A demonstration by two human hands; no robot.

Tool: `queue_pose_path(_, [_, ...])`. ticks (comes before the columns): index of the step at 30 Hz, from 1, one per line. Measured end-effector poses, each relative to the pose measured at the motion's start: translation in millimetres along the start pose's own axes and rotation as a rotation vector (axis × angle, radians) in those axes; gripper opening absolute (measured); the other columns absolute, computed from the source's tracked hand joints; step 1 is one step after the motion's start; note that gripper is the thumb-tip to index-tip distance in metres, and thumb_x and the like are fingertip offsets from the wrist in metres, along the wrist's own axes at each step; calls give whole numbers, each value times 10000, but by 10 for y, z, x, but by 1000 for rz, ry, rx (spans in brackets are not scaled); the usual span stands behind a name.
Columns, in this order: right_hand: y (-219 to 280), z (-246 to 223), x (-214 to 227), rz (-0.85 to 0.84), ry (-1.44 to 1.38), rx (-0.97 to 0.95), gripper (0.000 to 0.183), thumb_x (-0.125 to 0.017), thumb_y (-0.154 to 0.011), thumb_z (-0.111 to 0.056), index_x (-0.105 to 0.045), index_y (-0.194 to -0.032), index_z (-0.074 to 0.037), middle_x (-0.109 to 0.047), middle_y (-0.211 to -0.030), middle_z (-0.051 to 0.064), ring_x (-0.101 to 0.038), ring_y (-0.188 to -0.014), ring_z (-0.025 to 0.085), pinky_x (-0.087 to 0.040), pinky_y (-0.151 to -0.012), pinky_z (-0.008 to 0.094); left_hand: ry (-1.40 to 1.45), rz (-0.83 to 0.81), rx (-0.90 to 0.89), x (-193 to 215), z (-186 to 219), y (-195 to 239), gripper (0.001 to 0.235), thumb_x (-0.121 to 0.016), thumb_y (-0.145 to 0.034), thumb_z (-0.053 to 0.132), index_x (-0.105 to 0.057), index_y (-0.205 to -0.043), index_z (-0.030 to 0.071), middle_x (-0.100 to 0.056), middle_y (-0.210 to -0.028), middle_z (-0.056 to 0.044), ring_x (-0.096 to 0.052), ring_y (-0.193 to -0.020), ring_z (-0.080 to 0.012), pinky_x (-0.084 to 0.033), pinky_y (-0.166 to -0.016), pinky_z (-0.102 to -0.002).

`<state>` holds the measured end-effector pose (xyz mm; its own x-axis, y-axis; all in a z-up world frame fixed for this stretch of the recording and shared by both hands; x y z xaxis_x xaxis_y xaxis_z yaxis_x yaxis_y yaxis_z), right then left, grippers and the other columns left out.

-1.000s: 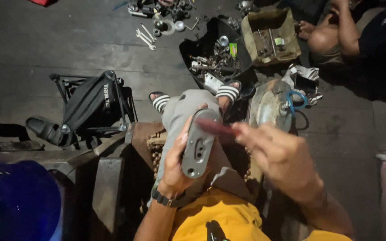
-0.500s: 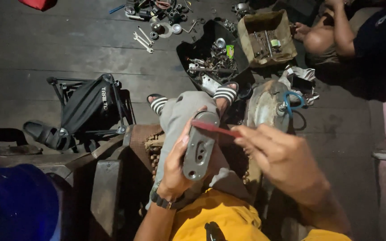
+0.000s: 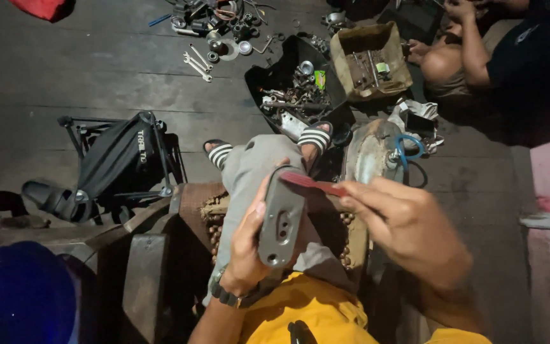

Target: Manually sanding a motorcycle cylinder head with sandpaper to smooth its surface.

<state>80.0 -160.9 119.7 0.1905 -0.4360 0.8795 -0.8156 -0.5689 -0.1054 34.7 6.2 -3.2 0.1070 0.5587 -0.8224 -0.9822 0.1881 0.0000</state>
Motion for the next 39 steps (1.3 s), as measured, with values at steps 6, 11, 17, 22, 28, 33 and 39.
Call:
queue_pose_path(6, [14, 52, 104, -10, -51, -11, 225, -700, -876, -122, -734, -1064, -4, -733, -897, 63, -639, -612, 198, -502, -575, 301, -51, 43, -6, 35, 79, 34, 692, -393, -1002, 279, -259, -1604, -33, -388, -1612, -173, -457, -1382, -248, -343, -1142, -344])
queue_pose_path(11, [-5, 25, 59, -41, -65, -35, 252, -683, -900, -165, -734, -1106, -28, -702, -841, 47, -597, -564, 174, -484, -534, 303, 24, 74, 53, 168, -106, 63, 625, -361, -1036, 214, -272, -1604, -31, -402, -1602, -155, -490, -1325, -223, -378, -1092, -327])
queue_pose_path(17, [11, 3, 29, -63, -47, -23, 264, -698, -886, -166, -734, -1113, -36, -669, -812, 25, -585, -557, 169, -472, -534, 305, -16, 123, 85, 261, -219, 145, 576, -363, -1031, 237, -361, -1541, -30, -507, -1425, -161, -538, -1135, -203, -422, -945, -311])
queue_pose_path(22, [43, 109, 106, -99, -37, -45, 278, -700, -891, -200, -754, -1121, -53, -656, -767, 8, -550, -507, 154, -450, -490, 307, -46, 10, 27, 55, -31, 30, 702, -388, -1005, 280, -220, -1615, -24, -311, -1667, -158, -405, -1446, -258, -310, -1188, -373])
queue_pose_path(28, [26, 117, 105, -81, -56, -52, 258, -691, -900, -188, -753, -1107, -47, -670, -796, 14, -595, -552, 166, -474, -526, 307, 126, 60, 168, 57, -158, 48, 615, -378, -1040, 248, -316, -1609, 22, -670, -1153, -135, -605, -805, -132, -476, -644, -244])
queue_pose_path(33, [-11, 67, 53, -89, -27, 18, 293, -672, -923, -203, -745, -1118, 2, -639, -765, 28, -535, -503, 149, -440, -467, 309, 75, 76, 152, 254, -328, 111, 567, -371, -1042, 274, -389, -1543, 10, -673, -1137, -136, -629, -788, -148, -502, -638, -273])
queue_pose_path(39, [74, 177, 215, -90, -30, -64, 252, -715, -871, -190, -765, -1076, -51, -696, -806, 19, -587, -525, 181, -474, -509, 317, -76, 86, 44, 100, -51, 62, 724, -395, -990, 293, -225, -1622, -18, -375, -1629, -149, -490, -1333, -220, -381, -1088, -325])
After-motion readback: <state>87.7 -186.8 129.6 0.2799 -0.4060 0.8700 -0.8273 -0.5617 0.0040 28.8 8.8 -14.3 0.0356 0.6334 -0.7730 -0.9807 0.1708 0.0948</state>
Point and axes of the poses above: each hand's wrist, its own y-axis away from the middle knuckle, its own x-axis out of the back of the hand, z = x × y, the point moved 4 cm from there along -y, towards the middle knuckle
